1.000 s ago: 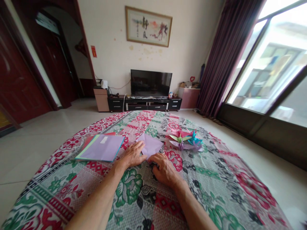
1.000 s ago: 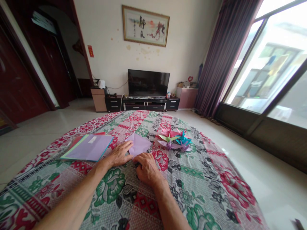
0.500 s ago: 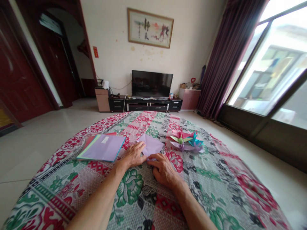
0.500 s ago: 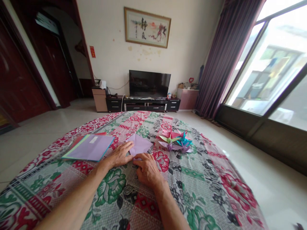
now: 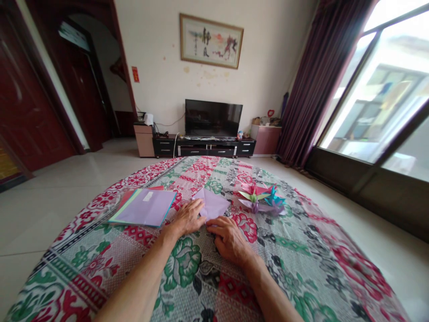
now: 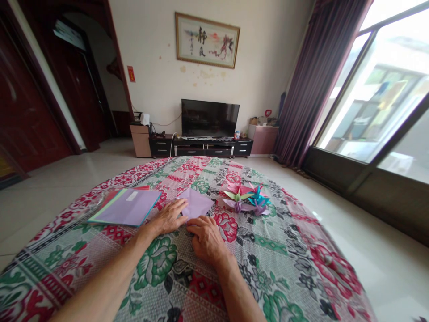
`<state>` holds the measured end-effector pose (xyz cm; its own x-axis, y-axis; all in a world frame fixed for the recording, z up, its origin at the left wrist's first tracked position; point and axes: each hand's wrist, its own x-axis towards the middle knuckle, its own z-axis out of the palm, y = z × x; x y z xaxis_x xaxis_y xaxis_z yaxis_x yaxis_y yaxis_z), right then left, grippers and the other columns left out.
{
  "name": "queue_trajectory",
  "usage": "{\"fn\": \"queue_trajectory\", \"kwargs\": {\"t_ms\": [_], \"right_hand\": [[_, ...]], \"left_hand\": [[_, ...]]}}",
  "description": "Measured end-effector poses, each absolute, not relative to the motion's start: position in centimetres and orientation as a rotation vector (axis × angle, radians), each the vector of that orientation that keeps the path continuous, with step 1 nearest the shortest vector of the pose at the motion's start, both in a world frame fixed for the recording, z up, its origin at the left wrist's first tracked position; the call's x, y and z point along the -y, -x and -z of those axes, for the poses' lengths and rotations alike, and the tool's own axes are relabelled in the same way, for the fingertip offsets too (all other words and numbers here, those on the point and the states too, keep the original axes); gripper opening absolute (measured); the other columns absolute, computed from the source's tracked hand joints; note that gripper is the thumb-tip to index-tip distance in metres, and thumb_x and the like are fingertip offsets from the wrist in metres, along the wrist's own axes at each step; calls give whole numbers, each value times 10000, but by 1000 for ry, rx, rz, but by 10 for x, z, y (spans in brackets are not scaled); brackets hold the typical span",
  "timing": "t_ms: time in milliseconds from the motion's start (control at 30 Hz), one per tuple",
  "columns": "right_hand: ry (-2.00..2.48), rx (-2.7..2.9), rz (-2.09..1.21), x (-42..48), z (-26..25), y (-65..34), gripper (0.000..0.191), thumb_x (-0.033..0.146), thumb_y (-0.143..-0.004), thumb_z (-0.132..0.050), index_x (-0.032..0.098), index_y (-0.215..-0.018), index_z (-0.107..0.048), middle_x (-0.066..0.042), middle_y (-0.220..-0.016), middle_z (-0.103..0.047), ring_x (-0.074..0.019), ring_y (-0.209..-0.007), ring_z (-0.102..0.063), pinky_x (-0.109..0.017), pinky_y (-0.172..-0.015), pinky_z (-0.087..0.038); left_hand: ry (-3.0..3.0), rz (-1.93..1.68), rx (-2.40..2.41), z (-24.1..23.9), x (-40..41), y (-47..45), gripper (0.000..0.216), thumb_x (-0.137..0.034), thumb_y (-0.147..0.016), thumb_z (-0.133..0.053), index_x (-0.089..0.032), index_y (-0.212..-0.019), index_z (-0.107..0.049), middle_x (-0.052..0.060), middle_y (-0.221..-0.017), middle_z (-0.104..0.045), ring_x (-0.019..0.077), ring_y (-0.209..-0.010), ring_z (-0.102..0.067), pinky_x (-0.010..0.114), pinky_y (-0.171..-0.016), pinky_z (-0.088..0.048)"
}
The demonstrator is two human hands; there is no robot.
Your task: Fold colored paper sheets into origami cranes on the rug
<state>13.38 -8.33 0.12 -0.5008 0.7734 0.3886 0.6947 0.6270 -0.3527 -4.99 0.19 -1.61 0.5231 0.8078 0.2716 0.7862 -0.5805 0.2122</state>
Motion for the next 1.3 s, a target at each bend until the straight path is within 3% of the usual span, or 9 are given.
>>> {"fn": "queue_trajectory", "kwargs": {"t_ms": [567,767,967,1300], "right_hand": [[1168,2276,-271,82,-2,-129,410,42,-650,-426,220,-932,-665,-22,-1053,-654,-164,-971,-535,-332,-930,-348],[1231,2256,-256,79,-6,-124,366,54,-717,-442,240,-960,-644,-16,-952,-647,-165,-933,-521,-310,-882,-347],[1369,2281,-105,76,-7,-112,229,179,-842,-449,229,-989,-617,-45,-912,-577,-166,-864,-487,-287,-780,-346],[1409,2252,-47,76,0,-107,195,228,-867,-456,231,-927,-641,-44,-890,-519,-164,-841,-440,-288,-752,-329]], "left_hand": [[-2599,-521,-1394,6,-14,58,418,-336,-789,-523,-246,-1196,-552,58,-1349,-478,203,-1256,-410,409,-1058,-298],[-2586,-572,-1378,7,-17,58,403,-323,-779,-533,-212,-1163,-586,58,-1321,-508,196,-1221,-447,358,-1055,-307],[-2585,-560,-1365,8,-20,59,399,-329,-780,-533,-220,-1161,-585,53,-1325,-504,201,-1219,-447,374,-1045,-314],[-2589,-639,-1341,16,-32,63,345,-280,-796,-504,-194,-1108,-624,51,-1271,-554,176,-1203,-462,330,-1047,-327]]}}
